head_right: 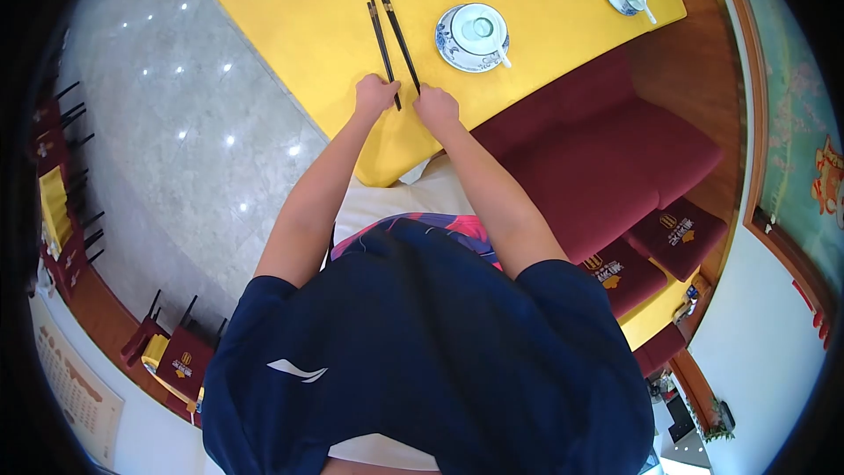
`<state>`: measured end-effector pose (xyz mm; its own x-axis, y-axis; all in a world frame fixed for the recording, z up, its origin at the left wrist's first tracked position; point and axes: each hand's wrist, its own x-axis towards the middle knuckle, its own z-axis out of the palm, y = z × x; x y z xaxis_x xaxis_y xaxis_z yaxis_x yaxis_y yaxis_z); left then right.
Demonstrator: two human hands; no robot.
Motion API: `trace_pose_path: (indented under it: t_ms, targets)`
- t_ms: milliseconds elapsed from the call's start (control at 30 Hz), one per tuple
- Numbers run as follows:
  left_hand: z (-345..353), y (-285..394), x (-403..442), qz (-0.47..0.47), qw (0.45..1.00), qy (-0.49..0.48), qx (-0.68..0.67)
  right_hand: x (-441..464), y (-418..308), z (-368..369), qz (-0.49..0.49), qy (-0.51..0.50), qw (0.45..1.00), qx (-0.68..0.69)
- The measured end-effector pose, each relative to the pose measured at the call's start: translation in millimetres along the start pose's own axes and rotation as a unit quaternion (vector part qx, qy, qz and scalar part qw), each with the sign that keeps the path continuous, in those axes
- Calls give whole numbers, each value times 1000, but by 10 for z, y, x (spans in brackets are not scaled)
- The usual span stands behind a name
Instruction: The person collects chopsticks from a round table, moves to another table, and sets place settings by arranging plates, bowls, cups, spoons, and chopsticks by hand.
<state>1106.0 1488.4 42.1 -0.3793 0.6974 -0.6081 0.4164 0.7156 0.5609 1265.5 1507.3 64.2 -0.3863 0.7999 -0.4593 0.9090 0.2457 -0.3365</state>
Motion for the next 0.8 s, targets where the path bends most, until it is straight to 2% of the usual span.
trace_pose_path:
  t_ms: [100,167,267,400,500,600,733,800]
  targets:
    - [-119,-71,-117,3,1000,-11,24,-44,15,-24,-1,8,1000,18]
    - [-154,-30,-205,63,994,86,30,-63,56,4,-2,11,1000,24]
    - [-128,105,-110,112,991,70,0,-132,155,108,-2,18,1000,23]
    - [83,374,22,126,988,79,-29,-238,230,157,-17,21,999,33]
    - [232,474,72,92,989,118,-7,-243,242,130,-17,15,999,36]
    - [290,489,166,56,993,107,-11,-229,273,113,-13,21,999,36]
    - [298,465,225,69,991,111,11,-213,368,104,-32,49,998,19]
    - [290,492,187,-57,985,27,-159,-182,366,106,-21,53,997,47]
